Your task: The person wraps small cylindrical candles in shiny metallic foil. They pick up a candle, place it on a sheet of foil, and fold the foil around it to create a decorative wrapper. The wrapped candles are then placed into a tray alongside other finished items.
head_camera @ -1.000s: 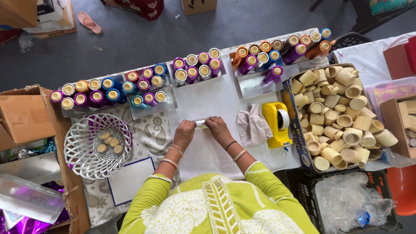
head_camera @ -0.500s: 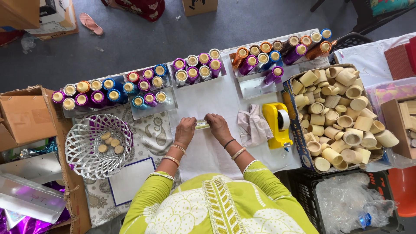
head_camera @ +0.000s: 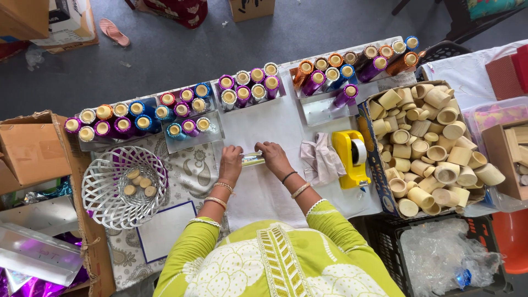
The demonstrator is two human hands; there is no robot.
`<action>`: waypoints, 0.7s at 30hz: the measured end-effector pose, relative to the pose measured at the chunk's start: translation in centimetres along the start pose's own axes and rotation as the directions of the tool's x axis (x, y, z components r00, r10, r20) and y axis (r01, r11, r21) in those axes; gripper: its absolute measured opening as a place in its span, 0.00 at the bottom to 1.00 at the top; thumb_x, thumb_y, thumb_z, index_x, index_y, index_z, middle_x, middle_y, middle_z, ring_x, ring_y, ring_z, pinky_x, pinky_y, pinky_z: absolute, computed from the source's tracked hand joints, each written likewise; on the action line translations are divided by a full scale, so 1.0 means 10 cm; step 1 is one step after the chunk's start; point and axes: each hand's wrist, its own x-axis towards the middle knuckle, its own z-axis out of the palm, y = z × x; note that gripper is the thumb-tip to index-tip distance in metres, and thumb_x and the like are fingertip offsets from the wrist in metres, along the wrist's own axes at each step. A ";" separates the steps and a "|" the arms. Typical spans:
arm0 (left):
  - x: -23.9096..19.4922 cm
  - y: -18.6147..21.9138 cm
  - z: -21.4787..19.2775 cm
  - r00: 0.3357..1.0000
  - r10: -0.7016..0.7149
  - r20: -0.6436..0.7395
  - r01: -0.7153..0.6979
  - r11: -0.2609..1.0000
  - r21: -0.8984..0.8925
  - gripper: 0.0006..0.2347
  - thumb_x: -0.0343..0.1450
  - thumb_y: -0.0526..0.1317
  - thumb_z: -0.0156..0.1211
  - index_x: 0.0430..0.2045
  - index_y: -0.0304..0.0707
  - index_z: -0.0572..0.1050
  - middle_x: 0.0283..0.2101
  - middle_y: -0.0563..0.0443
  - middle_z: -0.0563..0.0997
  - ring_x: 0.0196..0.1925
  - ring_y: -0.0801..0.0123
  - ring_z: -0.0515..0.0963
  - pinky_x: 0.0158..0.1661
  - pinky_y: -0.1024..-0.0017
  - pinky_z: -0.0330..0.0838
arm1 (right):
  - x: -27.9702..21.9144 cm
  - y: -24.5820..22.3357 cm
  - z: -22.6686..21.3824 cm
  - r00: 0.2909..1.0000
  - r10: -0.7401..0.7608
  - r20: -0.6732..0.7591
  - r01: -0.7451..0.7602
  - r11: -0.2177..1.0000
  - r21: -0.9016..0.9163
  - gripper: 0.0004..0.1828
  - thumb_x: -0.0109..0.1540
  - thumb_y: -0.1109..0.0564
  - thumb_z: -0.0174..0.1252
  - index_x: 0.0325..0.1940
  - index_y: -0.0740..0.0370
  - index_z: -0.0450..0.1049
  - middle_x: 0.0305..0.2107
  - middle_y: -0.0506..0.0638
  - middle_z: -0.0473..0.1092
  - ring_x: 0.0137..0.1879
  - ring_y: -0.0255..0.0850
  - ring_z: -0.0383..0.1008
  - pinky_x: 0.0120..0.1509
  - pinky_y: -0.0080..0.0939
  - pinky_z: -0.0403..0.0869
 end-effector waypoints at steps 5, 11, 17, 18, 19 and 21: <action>-0.02 -0.06 -0.22 0.993 0.016 -0.119 0.000 0.991 0.134 0.07 0.64 0.26 0.61 0.32 0.35 0.78 0.37 0.43 0.76 0.47 0.50 0.73 0.49 0.59 0.72 | 0.01 0.02 0.01 0.998 0.020 0.061 -0.019 1.000 -0.013 0.09 0.59 0.64 0.56 0.40 0.51 0.74 0.31 0.48 0.72 0.41 0.48 0.73 0.47 0.48 0.73; -0.30 -0.02 0.09 0.888 0.457 0.048 -0.452 0.848 0.276 0.08 0.69 0.28 0.57 0.40 0.26 0.77 0.45 0.37 0.77 0.52 0.50 0.76 0.59 0.58 0.71 | 0.04 0.05 0.03 1.000 -0.009 0.008 0.009 1.000 -0.008 0.06 0.60 0.62 0.55 0.39 0.53 0.74 0.30 0.48 0.73 0.41 0.48 0.74 0.47 0.48 0.72; -0.41 0.12 0.14 0.854 0.492 0.170 -0.519 0.782 0.345 0.19 0.66 0.29 0.53 0.52 0.22 0.73 0.55 0.33 0.76 0.60 0.51 0.75 0.61 0.62 0.69 | 0.10 0.10 0.01 0.996 0.034 0.081 -0.038 0.998 0.058 0.07 0.61 0.63 0.54 0.39 0.54 0.74 0.29 0.47 0.75 0.40 0.46 0.77 0.44 0.46 0.74; -0.41 0.10 0.14 0.848 0.493 0.194 -0.529 0.762 0.374 0.19 0.66 0.29 0.52 0.53 0.23 0.72 0.55 0.33 0.76 0.60 0.51 0.75 0.60 0.62 0.69 | 0.11 0.10 0.00 0.991 0.063 0.116 -0.072 0.995 0.076 0.07 0.61 0.64 0.54 0.40 0.53 0.74 0.30 0.47 0.75 0.39 0.45 0.78 0.43 0.45 0.75; -0.40 0.11 0.14 0.849 0.490 0.196 -0.527 0.764 0.373 0.19 0.66 0.29 0.52 0.53 0.23 0.72 0.55 0.33 0.76 0.60 0.51 0.75 0.60 0.62 0.69 | 0.10 0.08 -0.04 0.991 0.063 0.119 -0.072 0.994 0.078 0.07 0.61 0.64 0.54 0.40 0.53 0.74 0.30 0.47 0.75 0.39 0.45 0.78 0.43 0.45 0.75; -0.37 0.13 0.13 0.860 0.451 0.237 -0.509 0.781 0.362 0.19 0.67 0.29 0.53 0.54 0.23 0.72 0.56 0.34 0.76 0.60 0.51 0.74 0.60 0.62 0.70 | 0.12 0.06 -0.13 0.982 0.119 0.147 -0.137 0.982 0.126 0.10 0.57 0.64 0.61 0.41 0.56 0.74 0.31 0.48 0.75 0.38 0.43 0.79 0.42 0.44 0.75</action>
